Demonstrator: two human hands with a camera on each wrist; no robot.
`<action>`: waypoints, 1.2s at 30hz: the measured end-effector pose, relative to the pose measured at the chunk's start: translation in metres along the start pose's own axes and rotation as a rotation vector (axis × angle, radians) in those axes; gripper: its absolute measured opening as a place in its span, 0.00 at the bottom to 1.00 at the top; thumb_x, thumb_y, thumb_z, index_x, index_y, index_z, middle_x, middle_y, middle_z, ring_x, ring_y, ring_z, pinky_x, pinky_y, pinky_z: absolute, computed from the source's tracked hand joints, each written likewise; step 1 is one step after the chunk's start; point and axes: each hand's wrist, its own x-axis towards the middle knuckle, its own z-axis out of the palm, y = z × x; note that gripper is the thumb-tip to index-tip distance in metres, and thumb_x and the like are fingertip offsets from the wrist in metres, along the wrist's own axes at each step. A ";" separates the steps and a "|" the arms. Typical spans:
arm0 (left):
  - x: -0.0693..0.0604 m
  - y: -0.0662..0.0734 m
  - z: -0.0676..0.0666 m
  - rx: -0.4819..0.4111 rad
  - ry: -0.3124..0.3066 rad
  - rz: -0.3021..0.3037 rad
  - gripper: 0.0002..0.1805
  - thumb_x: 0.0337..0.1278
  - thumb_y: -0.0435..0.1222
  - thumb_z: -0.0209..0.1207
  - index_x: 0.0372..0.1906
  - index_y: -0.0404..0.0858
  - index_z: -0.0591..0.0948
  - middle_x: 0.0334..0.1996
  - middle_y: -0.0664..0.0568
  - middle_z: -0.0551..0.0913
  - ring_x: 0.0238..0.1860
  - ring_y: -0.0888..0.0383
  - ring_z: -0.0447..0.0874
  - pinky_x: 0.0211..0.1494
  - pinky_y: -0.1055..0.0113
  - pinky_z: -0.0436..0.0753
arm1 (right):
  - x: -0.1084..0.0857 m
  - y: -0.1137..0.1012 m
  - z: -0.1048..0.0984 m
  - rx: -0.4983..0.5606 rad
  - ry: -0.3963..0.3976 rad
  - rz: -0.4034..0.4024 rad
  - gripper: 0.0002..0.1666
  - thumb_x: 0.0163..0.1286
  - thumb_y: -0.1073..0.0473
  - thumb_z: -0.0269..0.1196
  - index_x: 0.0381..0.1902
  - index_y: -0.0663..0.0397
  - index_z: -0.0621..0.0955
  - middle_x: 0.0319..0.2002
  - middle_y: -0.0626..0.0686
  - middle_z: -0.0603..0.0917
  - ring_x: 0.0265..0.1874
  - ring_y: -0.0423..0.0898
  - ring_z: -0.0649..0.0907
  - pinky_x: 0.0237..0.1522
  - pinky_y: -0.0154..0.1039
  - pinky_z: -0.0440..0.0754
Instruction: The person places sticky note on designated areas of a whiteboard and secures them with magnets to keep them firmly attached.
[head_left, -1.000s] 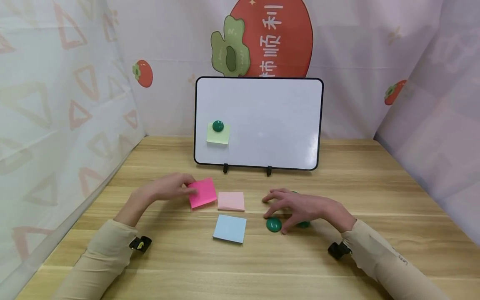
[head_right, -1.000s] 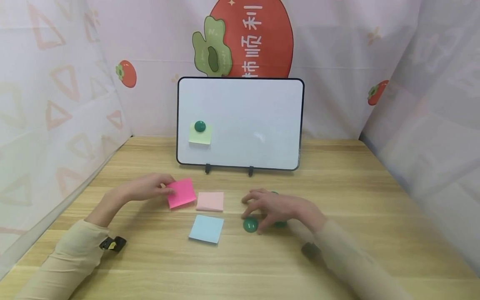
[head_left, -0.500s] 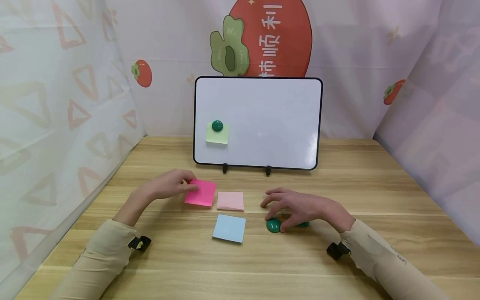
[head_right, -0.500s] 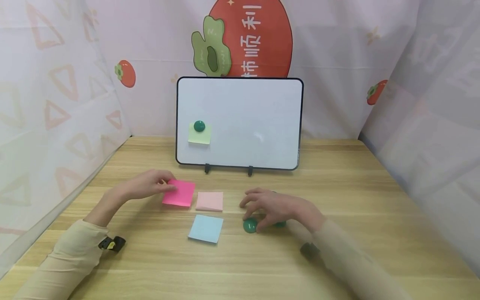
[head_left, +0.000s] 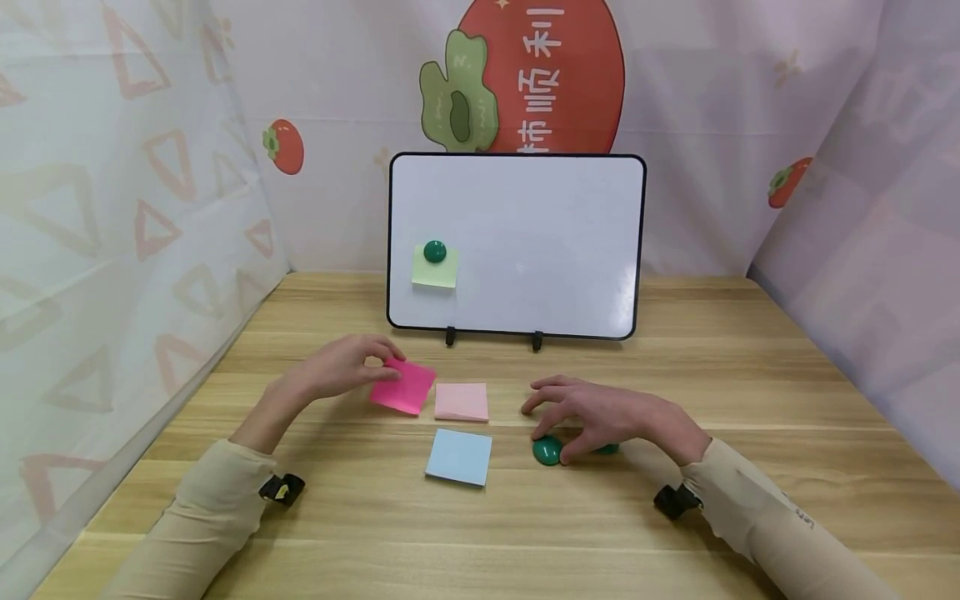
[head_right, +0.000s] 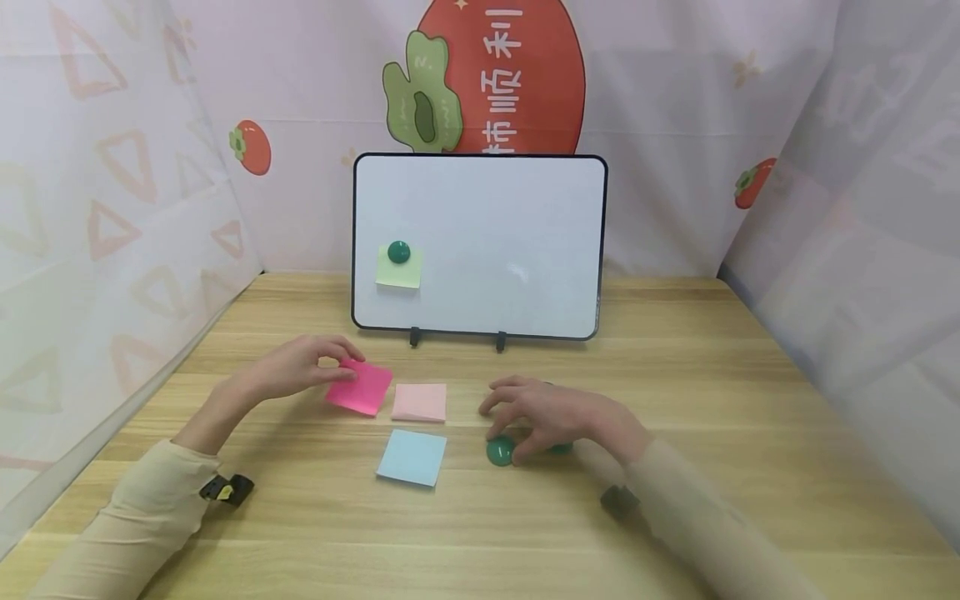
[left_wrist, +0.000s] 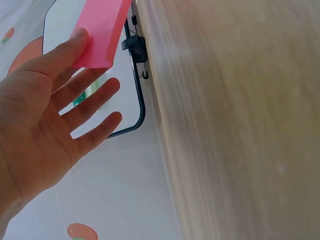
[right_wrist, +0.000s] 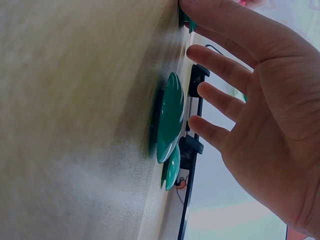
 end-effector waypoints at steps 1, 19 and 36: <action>0.000 0.001 0.000 0.000 0.003 0.001 0.06 0.62 0.38 0.65 0.41 0.44 0.89 0.51 0.52 0.85 0.57 0.48 0.81 0.62 0.47 0.78 | 0.000 0.000 0.000 0.001 -0.001 0.004 0.20 0.62 0.48 0.71 0.54 0.33 0.84 0.68 0.46 0.73 0.75 0.58 0.60 0.71 0.62 0.64; 0.001 0.006 0.000 0.030 0.097 0.008 0.08 0.58 0.35 0.67 0.43 0.41 0.89 0.54 0.49 0.85 0.60 0.45 0.79 0.62 0.45 0.78 | 0.001 0.001 0.001 -0.025 0.005 0.000 0.21 0.62 0.47 0.71 0.54 0.34 0.85 0.68 0.45 0.73 0.76 0.57 0.59 0.71 0.61 0.64; 0.028 0.014 -0.006 -0.033 0.173 0.016 0.05 0.61 0.39 0.66 0.39 0.46 0.89 0.47 0.55 0.86 0.51 0.53 0.83 0.54 0.52 0.81 | 0.002 -0.003 -0.001 -0.046 0.014 -0.002 0.20 0.61 0.47 0.72 0.52 0.35 0.85 0.68 0.44 0.73 0.75 0.55 0.60 0.71 0.60 0.65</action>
